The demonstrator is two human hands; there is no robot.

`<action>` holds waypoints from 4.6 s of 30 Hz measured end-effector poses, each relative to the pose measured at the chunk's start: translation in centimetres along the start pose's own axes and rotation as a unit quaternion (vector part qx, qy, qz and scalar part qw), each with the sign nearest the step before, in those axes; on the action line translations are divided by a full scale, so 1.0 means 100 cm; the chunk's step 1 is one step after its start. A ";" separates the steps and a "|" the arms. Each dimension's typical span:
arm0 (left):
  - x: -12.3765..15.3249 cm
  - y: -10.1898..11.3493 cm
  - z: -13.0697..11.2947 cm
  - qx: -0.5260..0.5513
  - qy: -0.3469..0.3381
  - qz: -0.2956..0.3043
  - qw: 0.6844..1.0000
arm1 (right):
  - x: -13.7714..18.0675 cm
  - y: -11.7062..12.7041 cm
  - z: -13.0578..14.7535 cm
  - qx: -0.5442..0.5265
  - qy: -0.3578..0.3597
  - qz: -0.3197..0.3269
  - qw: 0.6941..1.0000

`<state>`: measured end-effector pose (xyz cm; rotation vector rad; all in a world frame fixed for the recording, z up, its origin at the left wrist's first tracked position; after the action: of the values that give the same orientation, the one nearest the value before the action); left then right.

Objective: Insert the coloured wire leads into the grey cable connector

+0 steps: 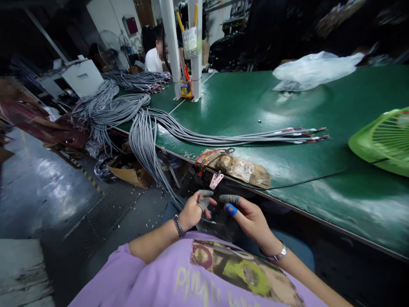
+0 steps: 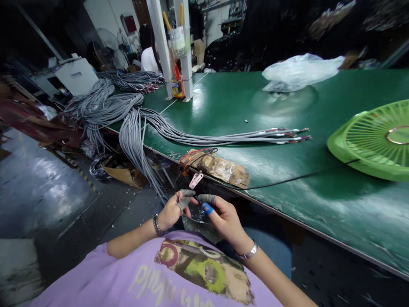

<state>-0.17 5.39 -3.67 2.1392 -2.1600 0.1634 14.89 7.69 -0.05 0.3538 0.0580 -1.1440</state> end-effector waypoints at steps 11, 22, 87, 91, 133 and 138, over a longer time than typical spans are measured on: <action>0.023 -0.032 -0.004 -0.033 0.062 0.168 0.983 | 0.001 -0.040 0.029 0.021 0.062 0.154 0.986; 0.031 -0.001 -0.013 -0.082 -0.015 0.002 0.997 | -0.010 -0.029 -0.004 -0.184 -0.162 0.024 0.969; 0.019 0.003 0.011 0.055 0.070 -0.042 0.995 | -0.018 -0.048 -0.010 -0.189 -0.145 0.065 0.969; 0.020 -0.007 0.019 0.040 0.132 0.034 0.990 | -0.019 -0.040 0.000 -0.064 -0.088 0.087 0.990; 0.021 -0.003 0.021 0.122 0.095 -0.033 0.987 | -0.011 -0.046 -0.020 -0.206 -0.178 0.029 0.962; 0.020 0.002 0.021 0.122 0.092 -0.051 0.987 | -0.012 -0.047 -0.015 -0.223 -0.185 0.061 0.955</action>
<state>-0.39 3.12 -5.47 2.2503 -2.0121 0.6204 10.38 7.45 -2.35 -0.2582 -0.0360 -1.0240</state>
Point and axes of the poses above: each hand's wrist, its own x-axis away from the middle knuckle, its own y-axis out of the back of the hand, z = x × y, the point moved 7 cm from there along -x, towards the middle knuckle, and after that the axes turned 1 degree about -z, right-handed, at the moved point
